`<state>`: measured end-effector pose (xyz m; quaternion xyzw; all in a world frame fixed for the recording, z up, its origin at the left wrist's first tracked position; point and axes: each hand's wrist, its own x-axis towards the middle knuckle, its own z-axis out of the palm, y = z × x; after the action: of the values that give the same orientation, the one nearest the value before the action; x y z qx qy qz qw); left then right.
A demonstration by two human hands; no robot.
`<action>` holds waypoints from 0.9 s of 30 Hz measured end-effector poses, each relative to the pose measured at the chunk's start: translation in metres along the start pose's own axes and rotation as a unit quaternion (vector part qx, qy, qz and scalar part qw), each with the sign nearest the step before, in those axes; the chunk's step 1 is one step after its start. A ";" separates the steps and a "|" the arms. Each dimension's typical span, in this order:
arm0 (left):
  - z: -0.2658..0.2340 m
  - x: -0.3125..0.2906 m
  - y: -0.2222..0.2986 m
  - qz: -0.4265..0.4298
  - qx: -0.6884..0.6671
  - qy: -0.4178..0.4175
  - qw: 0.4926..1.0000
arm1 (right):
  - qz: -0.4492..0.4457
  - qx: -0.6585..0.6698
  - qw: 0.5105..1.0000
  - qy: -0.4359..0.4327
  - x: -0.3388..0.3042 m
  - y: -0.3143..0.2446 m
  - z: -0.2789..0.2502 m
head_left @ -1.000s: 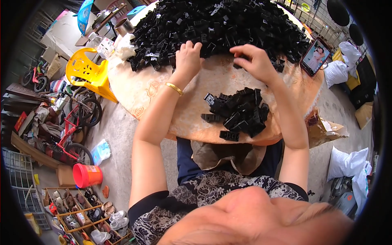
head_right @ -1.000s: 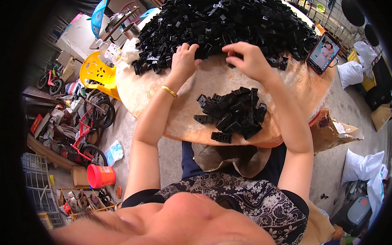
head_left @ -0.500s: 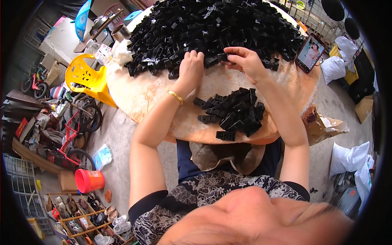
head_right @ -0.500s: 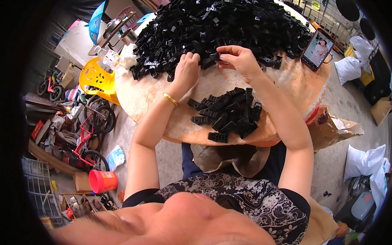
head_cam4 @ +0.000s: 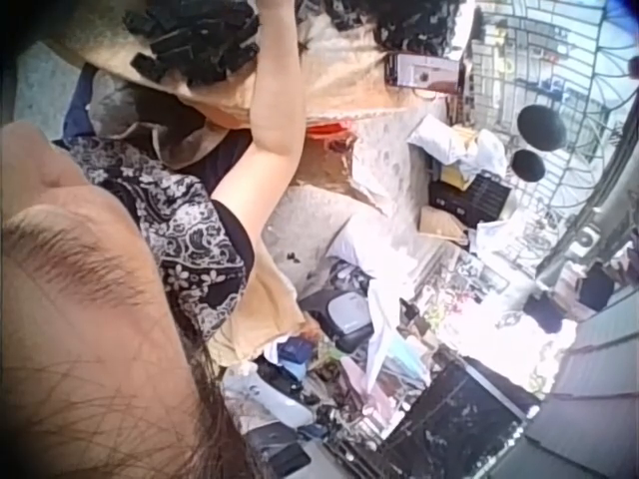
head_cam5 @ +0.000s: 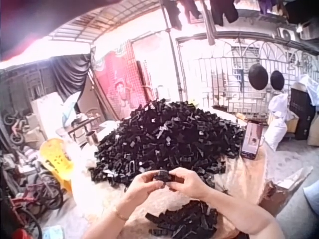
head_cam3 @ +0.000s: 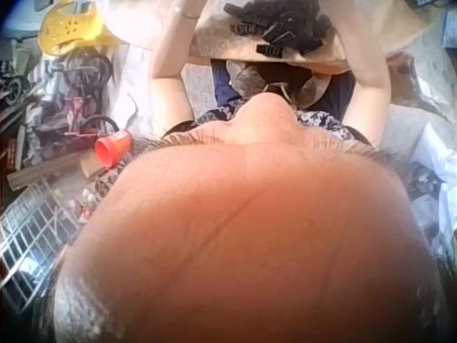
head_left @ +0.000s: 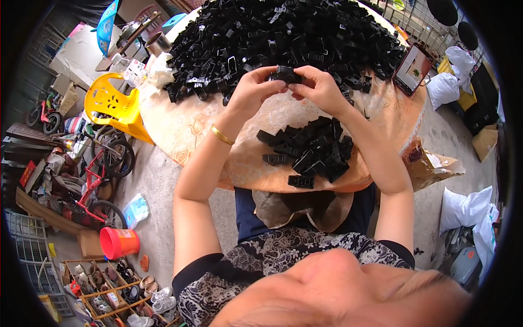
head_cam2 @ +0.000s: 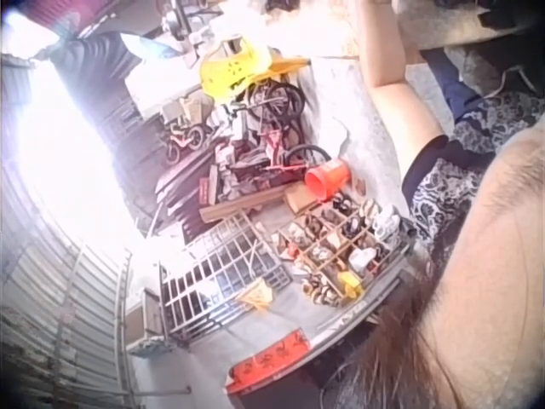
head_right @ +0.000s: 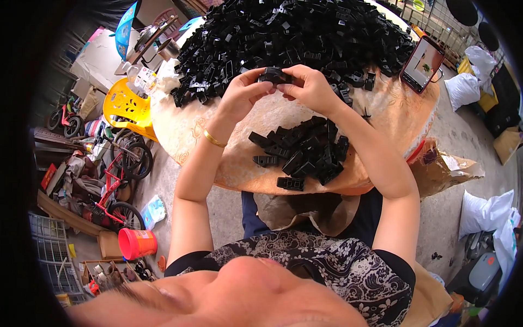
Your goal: The person sorts black plastic parts on a table by hand.
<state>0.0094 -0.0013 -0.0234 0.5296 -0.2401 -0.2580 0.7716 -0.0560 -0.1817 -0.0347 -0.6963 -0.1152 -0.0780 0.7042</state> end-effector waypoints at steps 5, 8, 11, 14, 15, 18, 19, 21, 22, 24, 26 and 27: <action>0.002 -0.004 0.008 0.049 0.223 0.024 0.973 | -0.105 -0.186 0.977 0.012 -0.001 -0.001 0.001; 0.005 -0.004 0.006 0.072 0.311 0.020 0.948 | -0.174 -0.277 0.945 0.016 -0.002 -0.001 -0.002; 0.014 -0.010 0.010 0.105 0.450 0.020 0.887 | -0.233 -0.390 0.891 0.001 -0.005 -0.005 -0.004; 0.008 -0.010 0.005 0.114 0.485 -0.001 0.867 | -0.228 -0.457 0.860 -0.020 -0.009 -0.012 0.000; 0.010 -0.010 0.005 0.126 0.490 -0.005 0.863 | -0.222 -0.484 0.846 -0.027 -0.010 -0.012 0.001; 0.017 -0.012 0.006 0.133 0.544 -0.015 0.829 | -0.216 -0.560 0.799 -0.030 -0.012 -0.011 0.004; 0.017 -0.012 0.006 0.132 0.544 -0.016 0.829 | -0.215 -0.560 0.799 -0.030 -0.012 -0.010 0.005; 0.016 -0.009 0.005 0.048 0.426 -0.009 0.903 | -0.265 -0.617 0.741 0.008 -0.012 -0.009 0.006; 0.014 -0.008 0.004 0.048 0.426 -0.009 0.903 | -0.264 -0.618 0.741 0.008 -0.012 -0.009 0.005; 0.009 -0.007 0.003 0.005 0.217 -0.002 0.976 | -0.318 -0.584 0.747 0.010 -0.009 -0.009 0.003; 0.009 -0.007 0.001 -0.009 0.195 -0.003 0.981 | -0.290 -0.458 0.840 0.011 -0.005 -0.009 0.003; 0.013 -0.008 0.001 0.007 0.156 -0.011 0.988 | -0.255 -0.321 0.912 0.012 -0.002 -0.009 0.002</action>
<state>-0.0052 -0.0051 -0.0191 0.6392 -0.2898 -0.2177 0.6783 -0.0604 -0.1801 -0.0270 -0.8307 -0.2490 -0.2958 0.4006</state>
